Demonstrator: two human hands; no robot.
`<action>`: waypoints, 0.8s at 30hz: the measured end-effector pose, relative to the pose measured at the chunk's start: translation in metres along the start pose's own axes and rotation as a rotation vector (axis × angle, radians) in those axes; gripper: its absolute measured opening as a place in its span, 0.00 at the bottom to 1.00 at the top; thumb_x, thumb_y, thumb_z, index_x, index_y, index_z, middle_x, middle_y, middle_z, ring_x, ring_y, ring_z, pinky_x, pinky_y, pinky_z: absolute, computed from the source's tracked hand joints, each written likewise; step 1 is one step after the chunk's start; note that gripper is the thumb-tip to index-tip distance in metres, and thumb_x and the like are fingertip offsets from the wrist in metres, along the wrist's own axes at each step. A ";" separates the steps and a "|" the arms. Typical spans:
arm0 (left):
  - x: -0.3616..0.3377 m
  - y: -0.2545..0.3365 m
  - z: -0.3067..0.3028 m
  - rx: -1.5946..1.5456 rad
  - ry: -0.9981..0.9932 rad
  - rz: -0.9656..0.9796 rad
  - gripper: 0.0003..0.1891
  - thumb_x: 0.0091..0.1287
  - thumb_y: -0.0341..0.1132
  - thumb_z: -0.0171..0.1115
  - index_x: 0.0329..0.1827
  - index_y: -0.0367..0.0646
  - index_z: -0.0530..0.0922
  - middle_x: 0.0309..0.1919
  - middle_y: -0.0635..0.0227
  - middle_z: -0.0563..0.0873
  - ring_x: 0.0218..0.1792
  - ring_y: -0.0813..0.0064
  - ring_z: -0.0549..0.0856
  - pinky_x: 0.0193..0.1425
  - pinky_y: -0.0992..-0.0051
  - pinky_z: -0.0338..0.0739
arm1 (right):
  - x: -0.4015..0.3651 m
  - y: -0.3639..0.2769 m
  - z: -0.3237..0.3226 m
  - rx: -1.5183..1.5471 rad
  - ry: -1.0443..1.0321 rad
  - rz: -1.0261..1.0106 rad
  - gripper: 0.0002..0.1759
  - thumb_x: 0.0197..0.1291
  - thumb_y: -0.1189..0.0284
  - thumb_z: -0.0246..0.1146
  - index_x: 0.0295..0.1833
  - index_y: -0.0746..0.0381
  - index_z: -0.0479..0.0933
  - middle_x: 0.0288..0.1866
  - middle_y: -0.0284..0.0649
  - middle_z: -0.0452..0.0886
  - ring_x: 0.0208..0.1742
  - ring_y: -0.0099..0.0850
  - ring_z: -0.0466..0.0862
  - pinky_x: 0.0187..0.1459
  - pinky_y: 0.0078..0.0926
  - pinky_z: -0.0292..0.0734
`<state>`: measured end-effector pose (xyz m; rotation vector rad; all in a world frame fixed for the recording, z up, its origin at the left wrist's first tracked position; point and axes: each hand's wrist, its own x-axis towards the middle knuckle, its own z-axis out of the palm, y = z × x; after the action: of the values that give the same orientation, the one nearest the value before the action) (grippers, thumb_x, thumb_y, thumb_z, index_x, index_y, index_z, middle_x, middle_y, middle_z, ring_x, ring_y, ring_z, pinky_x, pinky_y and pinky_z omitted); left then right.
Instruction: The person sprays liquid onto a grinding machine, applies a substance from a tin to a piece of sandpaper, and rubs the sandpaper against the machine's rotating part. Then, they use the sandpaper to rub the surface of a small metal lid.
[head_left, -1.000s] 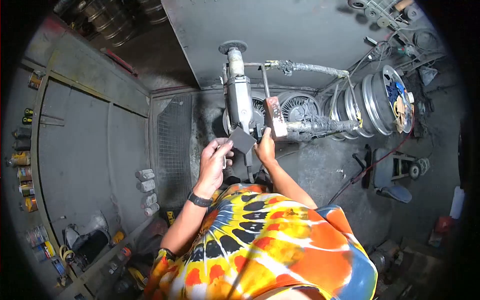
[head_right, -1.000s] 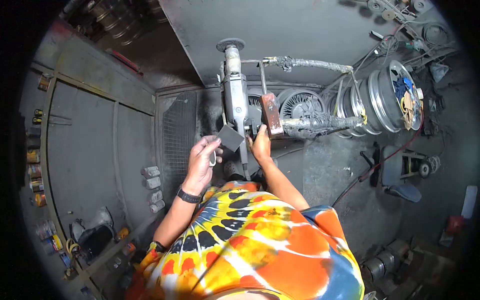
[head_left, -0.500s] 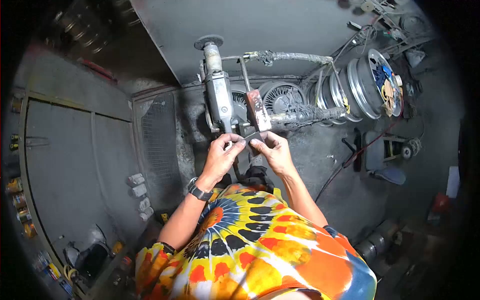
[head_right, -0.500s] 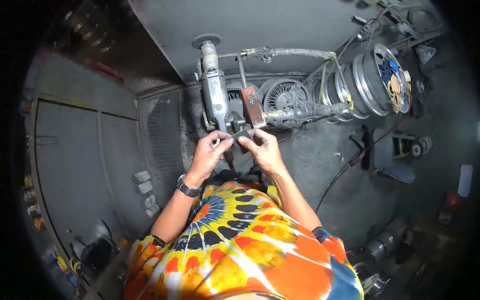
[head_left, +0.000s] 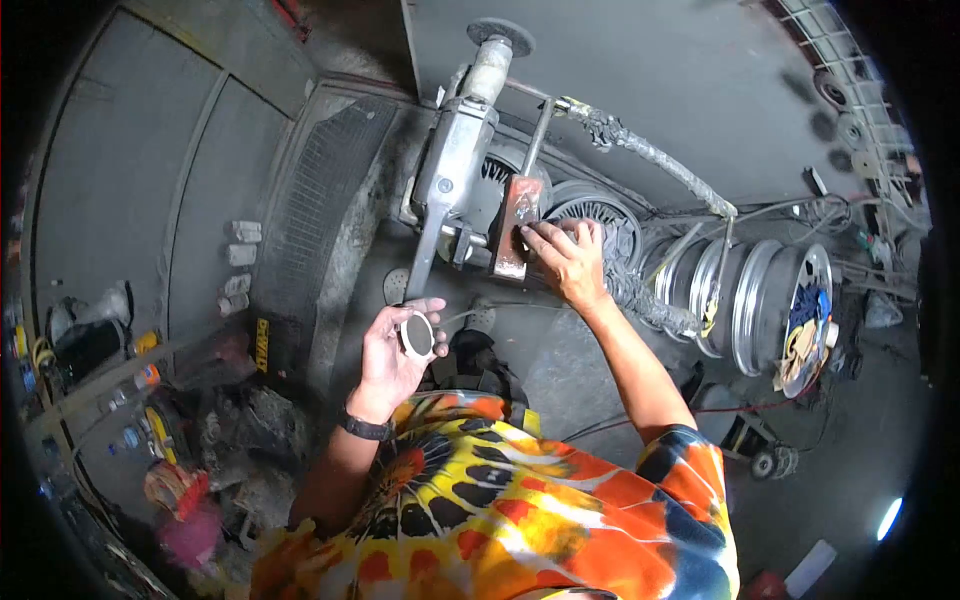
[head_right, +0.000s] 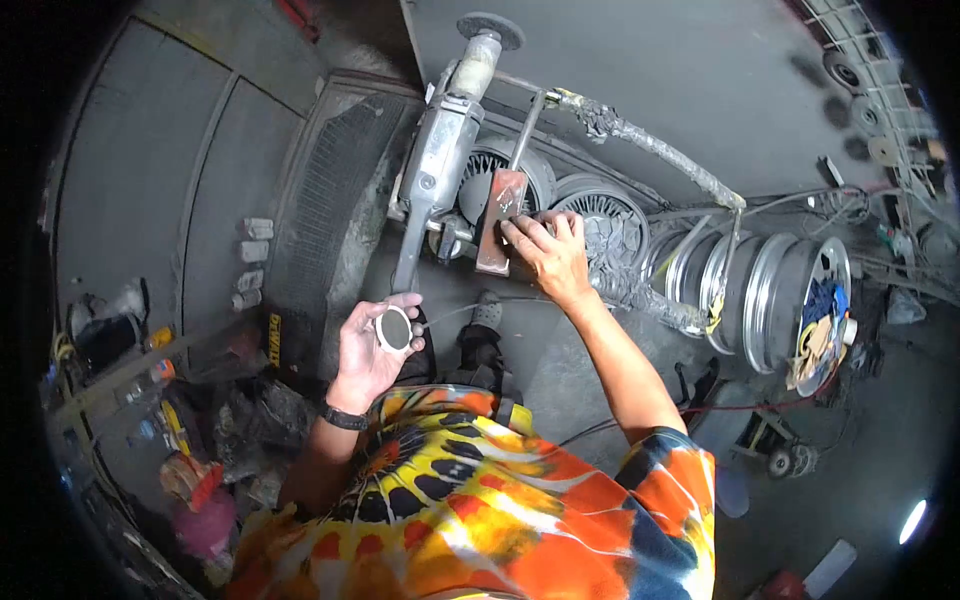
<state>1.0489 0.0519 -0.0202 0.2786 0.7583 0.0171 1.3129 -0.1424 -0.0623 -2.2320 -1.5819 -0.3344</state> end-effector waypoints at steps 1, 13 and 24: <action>-0.002 -0.010 0.001 -0.019 0.015 0.037 0.25 0.72 0.43 0.56 0.62 0.29 0.82 0.44 0.59 0.88 0.41 0.62 0.88 0.46 0.62 0.85 | -0.002 0.006 0.001 -0.002 -0.042 -0.061 0.25 0.61 0.68 0.64 0.65 0.52 0.85 0.62 0.29 0.86 0.55 0.35 0.81 0.61 0.45 0.71; -0.013 -0.071 -0.009 -0.115 0.136 0.198 0.24 0.75 0.43 0.55 0.61 0.30 0.83 0.48 0.57 0.89 0.42 0.61 0.90 0.48 0.60 0.86 | -0.020 0.022 -0.003 -0.002 -0.274 -0.256 0.30 0.66 0.68 0.59 0.75 0.48 0.79 0.71 0.26 0.80 0.62 0.35 0.78 0.66 0.49 0.69; -0.014 -0.064 -0.002 -0.179 0.191 0.276 0.30 0.83 0.54 0.47 0.56 0.32 0.85 0.33 0.64 0.87 0.35 0.65 0.88 0.31 0.69 0.81 | -0.029 0.021 -0.002 0.032 -0.312 -0.373 0.32 0.64 0.68 0.60 0.76 0.46 0.78 0.73 0.25 0.80 0.62 0.34 0.78 0.61 0.51 0.69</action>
<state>1.0319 -0.0104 -0.0289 0.2110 0.8970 0.3748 1.3231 -0.1744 -0.0759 -2.0311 -2.1559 -0.0566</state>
